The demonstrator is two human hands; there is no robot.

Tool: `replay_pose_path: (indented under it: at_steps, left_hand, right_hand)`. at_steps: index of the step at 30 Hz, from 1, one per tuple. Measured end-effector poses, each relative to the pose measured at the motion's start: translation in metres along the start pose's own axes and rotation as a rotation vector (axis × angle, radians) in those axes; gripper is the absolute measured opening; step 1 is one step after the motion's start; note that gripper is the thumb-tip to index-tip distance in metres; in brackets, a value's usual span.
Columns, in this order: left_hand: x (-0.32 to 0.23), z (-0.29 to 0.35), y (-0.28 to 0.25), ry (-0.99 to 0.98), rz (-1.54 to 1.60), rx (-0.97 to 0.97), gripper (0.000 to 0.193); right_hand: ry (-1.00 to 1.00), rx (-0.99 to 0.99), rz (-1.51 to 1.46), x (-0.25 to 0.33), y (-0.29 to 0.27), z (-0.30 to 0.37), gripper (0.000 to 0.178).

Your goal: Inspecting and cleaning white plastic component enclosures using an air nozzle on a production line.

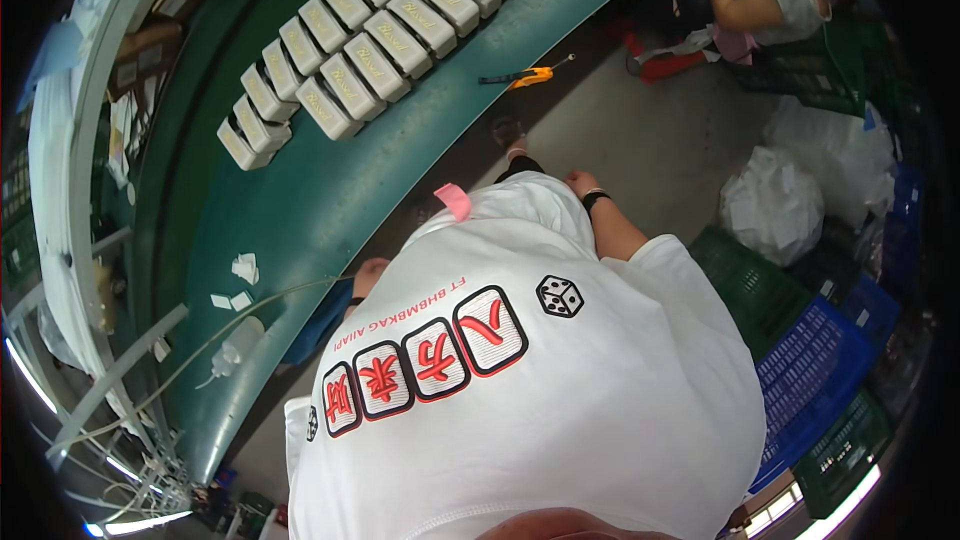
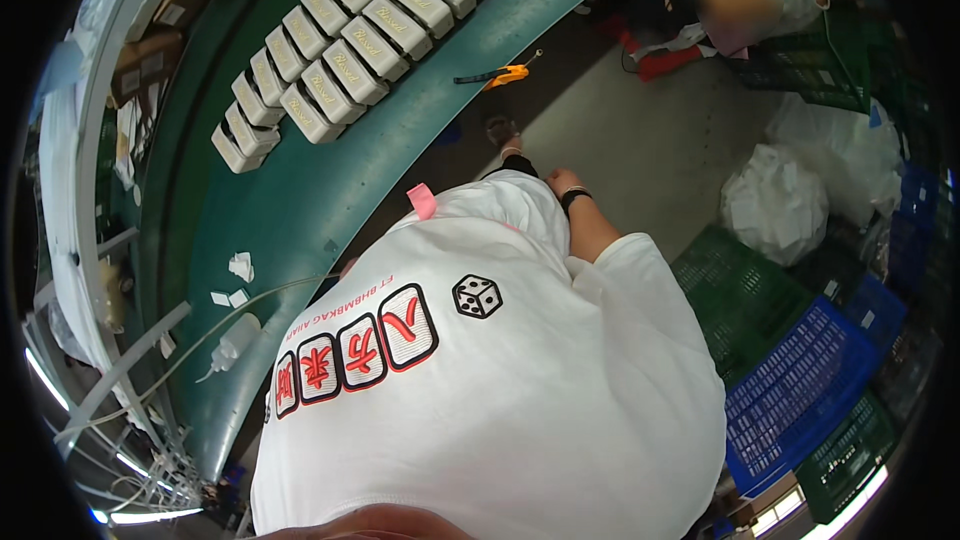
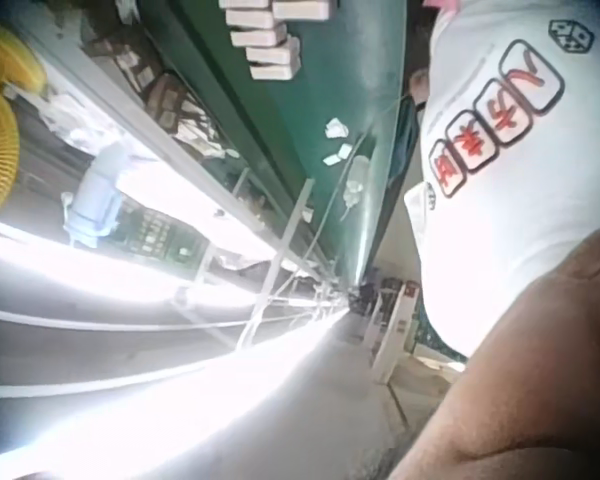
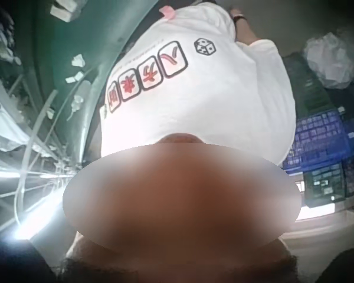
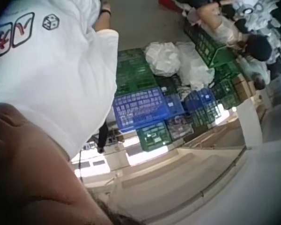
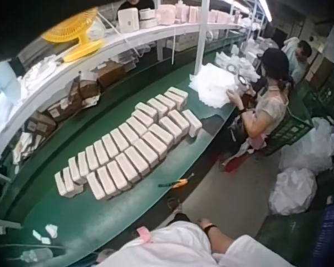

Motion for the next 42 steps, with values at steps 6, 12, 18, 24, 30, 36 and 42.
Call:
replay_pose_path:
  at_steps: [6,12,18,24,30,36,42]
  left_hand:
    - [-0.168,0.015,0.04,-0.328,-0.673,-0.328,0.027]
    - [-0.151,0.01,0.057,-0.109,-0.747,-0.483,0.025]
    - [-0.106,-0.009,0.048,-0.088,-0.629,-0.391,0.025]
    - [-0.084,0.025,0.042,-0.088,-0.38,-0.561,0.027]
    - [-0.112,0.051,0.059,-0.335,-0.673,-0.603,0.033]
    - [-0.072,0.079,0.079,-0.38,-0.52,-0.657,0.031]
    - [-0.034,0.123,0.08,-0.429,0.058,-0.896,0.025]
  right_hand:
    - [-0.072,0.082,0.046,0.011,0.004,-0.005,0.03]
    - [-0.025,0.029,0.041,0.02,-0.013,-0.009,0.03]
    - [-0.046,0.092,0.099,0.055,-0.017,-0.018,0.028]
    - [-0.204,0.161,0.265,0.115,-0.014,-0.028,0.023]
    - [-0.473,0.162,0.216,0.162,-0.005,-0.037,0.02]
    - [-0.549,0.316,0.356,0.213,0.003,-0.012,0.019]
    - [-0.657,0.433,0.693,0.268,0.019,0.029,0.018]
Point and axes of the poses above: each hand's wrist, its own z-axis away from the middle knuckle, its own y-axis out of the palm, x = y × z, the point moved 3 cm from there along -z, towards the middle knuckle, and after that the axes turned 10 degrees about -z, right-handed, at the moved point
